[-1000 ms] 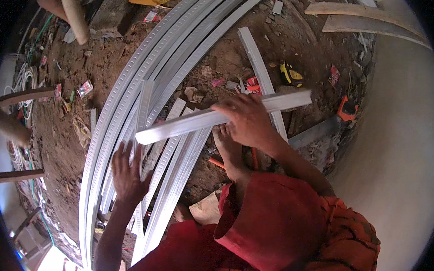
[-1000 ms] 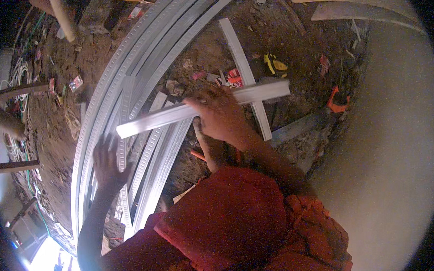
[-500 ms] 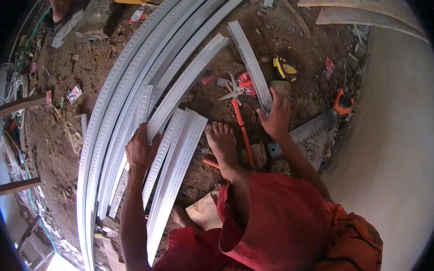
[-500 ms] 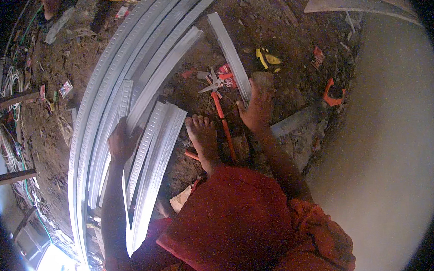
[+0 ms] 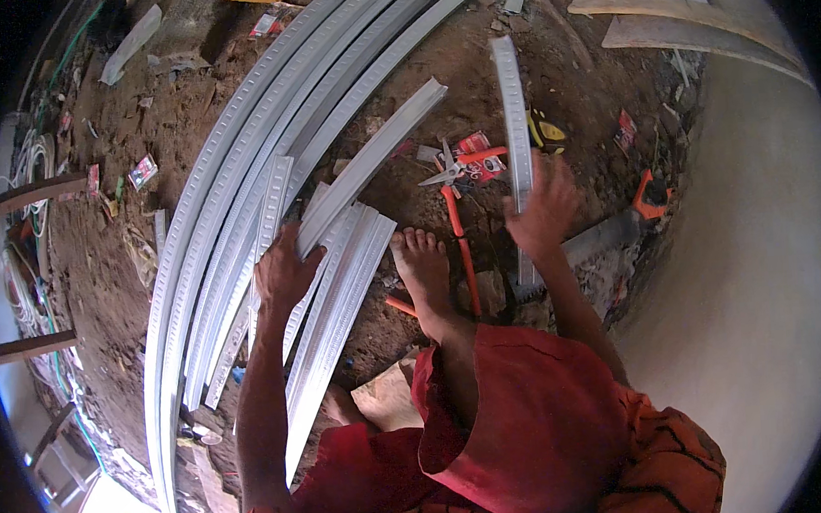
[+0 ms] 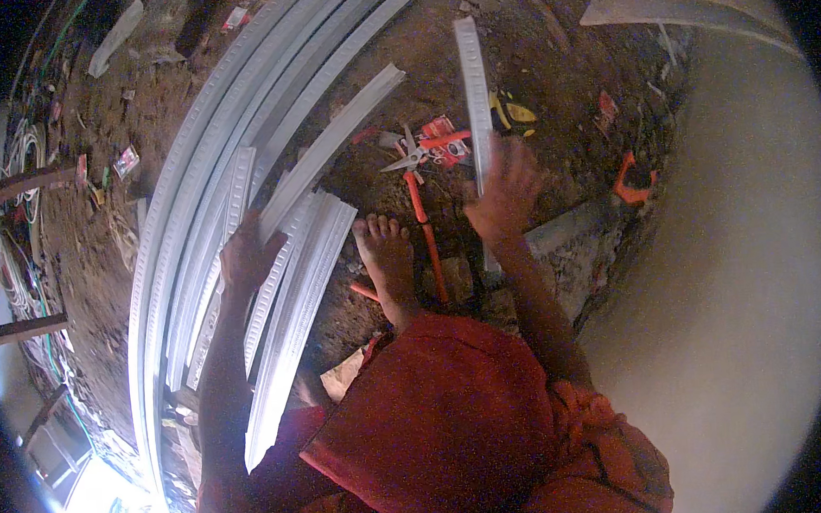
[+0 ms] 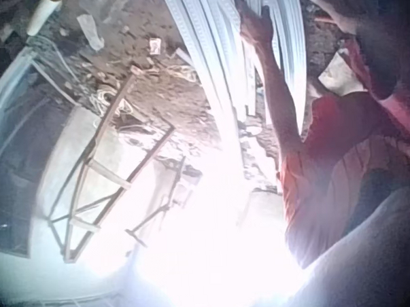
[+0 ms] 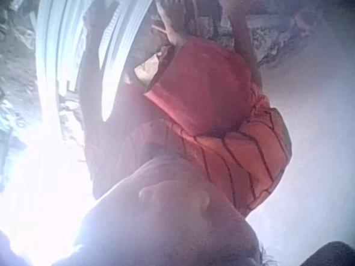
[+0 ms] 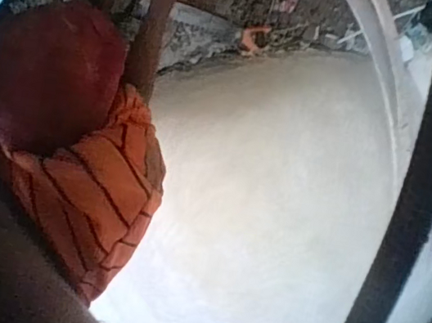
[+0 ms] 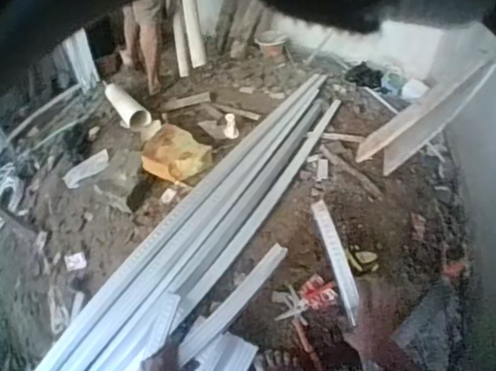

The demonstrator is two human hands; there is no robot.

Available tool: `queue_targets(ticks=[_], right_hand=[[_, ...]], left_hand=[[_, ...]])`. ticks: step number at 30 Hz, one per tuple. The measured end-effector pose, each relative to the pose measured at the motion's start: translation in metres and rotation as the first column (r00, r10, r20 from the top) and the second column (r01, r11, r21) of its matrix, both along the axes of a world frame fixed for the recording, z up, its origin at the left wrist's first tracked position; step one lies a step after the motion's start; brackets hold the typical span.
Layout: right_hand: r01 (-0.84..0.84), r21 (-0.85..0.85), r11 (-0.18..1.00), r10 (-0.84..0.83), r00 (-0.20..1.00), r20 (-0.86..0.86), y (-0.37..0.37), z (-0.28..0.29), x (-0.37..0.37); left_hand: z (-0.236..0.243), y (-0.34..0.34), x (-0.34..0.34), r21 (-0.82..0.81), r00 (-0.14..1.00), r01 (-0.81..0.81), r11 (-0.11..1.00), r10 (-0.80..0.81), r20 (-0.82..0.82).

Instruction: The person cuts long silver metal profiles into shorter segments using red-handled shears and a wooden mallet. They repeatedly measure, cut, and strike the profiles to separate them, then stack the finished pieces on the ground.

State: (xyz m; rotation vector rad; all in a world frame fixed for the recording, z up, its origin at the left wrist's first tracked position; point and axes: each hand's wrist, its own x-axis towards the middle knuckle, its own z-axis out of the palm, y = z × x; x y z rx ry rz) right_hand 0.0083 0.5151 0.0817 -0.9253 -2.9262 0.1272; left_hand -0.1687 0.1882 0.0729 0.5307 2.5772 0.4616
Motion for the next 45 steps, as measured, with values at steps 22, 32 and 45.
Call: queue_targets(ticks=[22,32,45], right_hand=[[-0.18,-0.113,0.977,0.184,0.983,0.025,0.083,-0.038,0.006],[-0.129,-0.191,0.973,0.116,0.99,-0.075,0.104,0.036,0.013],[-0.339,-0.62,0.707,0.538,0.827,0.161,-0.019,0.07,-0.06]], left_hand=[[0.007,-0.003,-0.001,0.026,0.997,0.071,0.997,-0.071,-0.001],[-0.01,0.016,0.011,0.061,0.995,0.092,0.994,-0.094,0.04],[0.007,0.04,0.022,0.111,0.95,0.18,0.977,-0.144,-0.277]])
